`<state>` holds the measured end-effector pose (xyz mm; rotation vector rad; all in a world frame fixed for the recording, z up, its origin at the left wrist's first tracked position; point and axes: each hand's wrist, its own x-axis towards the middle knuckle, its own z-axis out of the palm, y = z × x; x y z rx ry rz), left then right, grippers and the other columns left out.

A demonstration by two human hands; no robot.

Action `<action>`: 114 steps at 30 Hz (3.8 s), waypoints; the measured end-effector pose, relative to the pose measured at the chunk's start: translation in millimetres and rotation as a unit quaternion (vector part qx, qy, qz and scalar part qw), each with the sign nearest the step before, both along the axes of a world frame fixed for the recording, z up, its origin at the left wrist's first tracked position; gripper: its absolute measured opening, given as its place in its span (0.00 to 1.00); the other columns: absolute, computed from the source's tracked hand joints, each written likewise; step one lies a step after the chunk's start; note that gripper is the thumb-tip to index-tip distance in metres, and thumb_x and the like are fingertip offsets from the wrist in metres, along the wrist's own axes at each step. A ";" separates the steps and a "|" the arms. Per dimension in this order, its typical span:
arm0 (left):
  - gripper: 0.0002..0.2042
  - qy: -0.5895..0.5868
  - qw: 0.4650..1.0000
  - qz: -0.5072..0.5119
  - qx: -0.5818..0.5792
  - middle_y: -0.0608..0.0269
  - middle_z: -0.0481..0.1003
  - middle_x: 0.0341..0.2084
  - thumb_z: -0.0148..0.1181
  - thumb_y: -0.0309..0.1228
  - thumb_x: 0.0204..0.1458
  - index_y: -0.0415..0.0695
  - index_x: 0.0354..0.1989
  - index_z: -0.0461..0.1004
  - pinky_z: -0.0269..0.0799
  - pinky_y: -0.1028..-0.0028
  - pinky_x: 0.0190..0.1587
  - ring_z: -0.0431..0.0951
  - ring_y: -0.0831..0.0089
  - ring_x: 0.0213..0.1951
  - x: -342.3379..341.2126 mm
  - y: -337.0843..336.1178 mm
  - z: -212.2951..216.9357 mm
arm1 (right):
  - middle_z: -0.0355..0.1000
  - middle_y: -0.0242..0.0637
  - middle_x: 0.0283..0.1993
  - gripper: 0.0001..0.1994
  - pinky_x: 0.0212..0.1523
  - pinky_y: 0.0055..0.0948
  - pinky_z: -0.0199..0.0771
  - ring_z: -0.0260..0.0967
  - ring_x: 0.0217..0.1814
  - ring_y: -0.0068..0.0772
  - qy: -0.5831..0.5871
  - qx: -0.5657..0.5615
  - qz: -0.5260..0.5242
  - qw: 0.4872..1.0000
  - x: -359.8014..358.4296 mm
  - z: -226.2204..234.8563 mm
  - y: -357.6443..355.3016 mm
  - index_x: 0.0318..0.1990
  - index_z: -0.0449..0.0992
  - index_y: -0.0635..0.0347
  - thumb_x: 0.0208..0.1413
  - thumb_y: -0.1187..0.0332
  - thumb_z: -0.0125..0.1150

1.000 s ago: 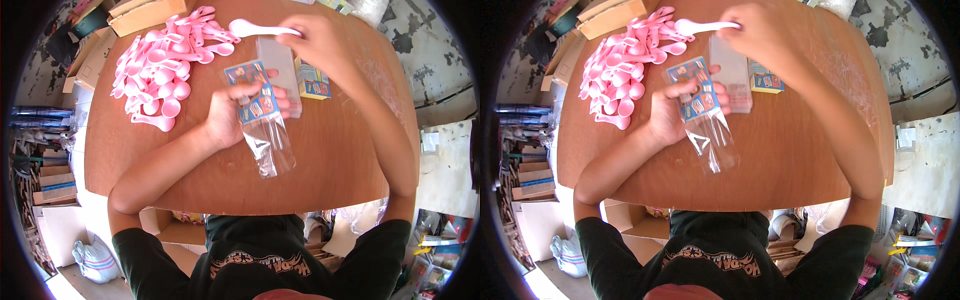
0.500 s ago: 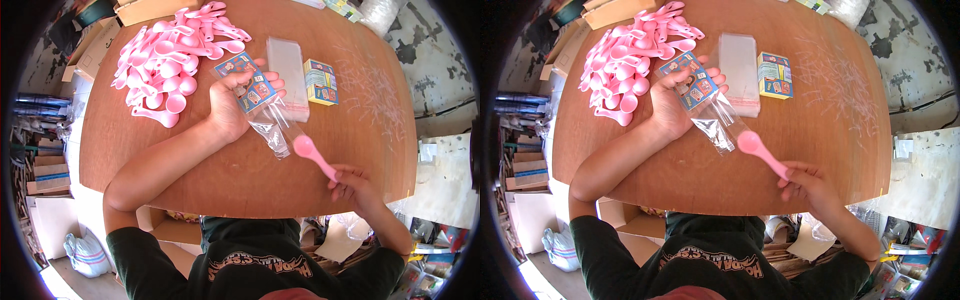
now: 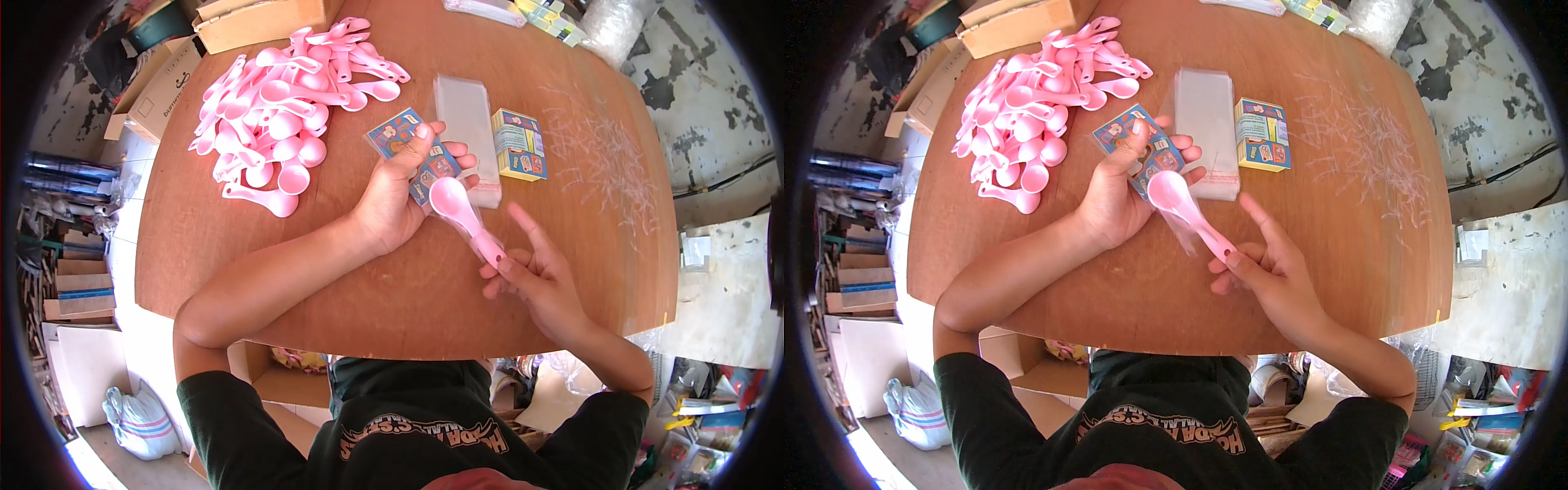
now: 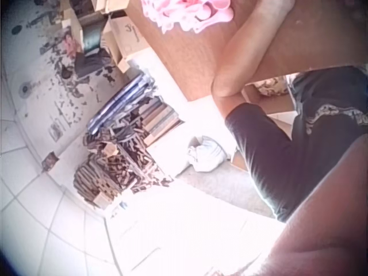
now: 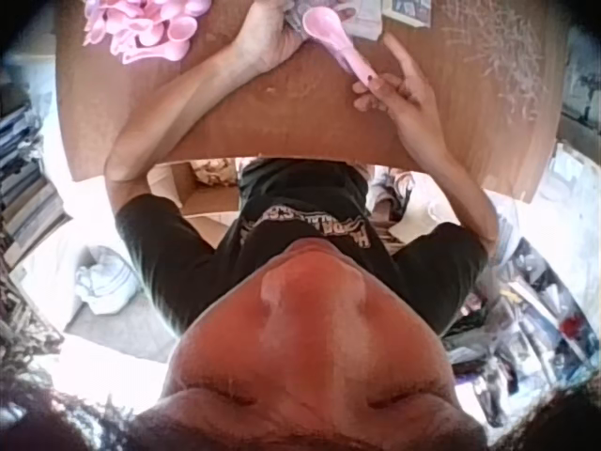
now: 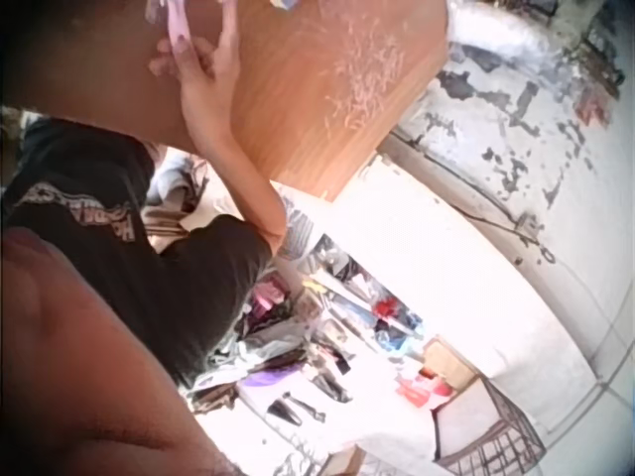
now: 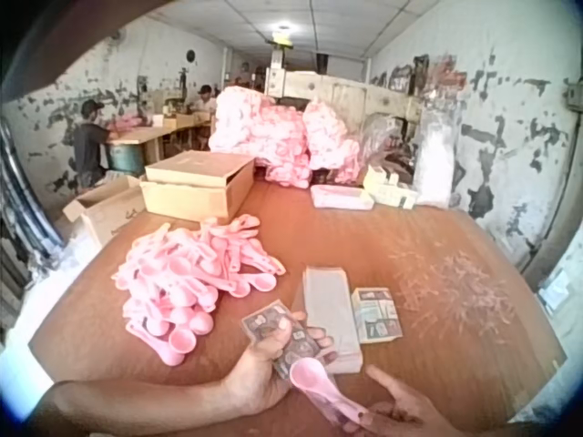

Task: Packing a plastic spoon and a decorative card into a small plastic bag and sealing it.

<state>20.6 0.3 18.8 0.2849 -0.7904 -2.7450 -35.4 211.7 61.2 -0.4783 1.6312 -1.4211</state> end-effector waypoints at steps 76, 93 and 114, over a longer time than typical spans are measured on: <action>0.24 0.095 0.927 -0.176 -0.317 0.60 0.70 0.46 0.44 0.41 0.62 0.39 0.61 0.57 0.67 0.72 0.50 0.71 0.73 0.50 16.3 21.2 0.7 | 0.64 0.24 0.18 0.09 0.22 0.19 0.54 0.56 0.20 0.14 0.360 -0.030 -0.031 0.932 -51.5 38.3 -50.8 0.26 0.76 0.65 0.52 0.68 0.62; 0.26 0.077 0.794 -0.083 -0.598 0.56 0.67 0.15 0.51 0.25 0.55 0.33 0.62 0.53 0.64 0.73 0.22 0.69 0.75 0.17 21.7 26.3 -0.4 | 0.63 0.28 0.27 0.05 0.24 0.28 0.67 0.64 0.32 0.29 0.816 -0.009 0.048 0.576 -37.3 33.0 -43.4 0.24 0.75 0.57 0.37 0.72 0.64; 0.26 0.082 0.854 -0.123 -0.500 0.61 0.74 0.34 0.46 0.22 0.59 0.45 0.66 0.51 0.69 0.77 0.36 0.74 0.79 0.31 20.5 21.6 -4.0 | 0.70 0.27 0.26 0.04 0.27 0.22 0.64 0.64 0.27 0.18 0.171 -0.088 -0.161 0.968 -145.5 5.7 -17.2 0.27 0.74 0.60 0.48 0.70 0.57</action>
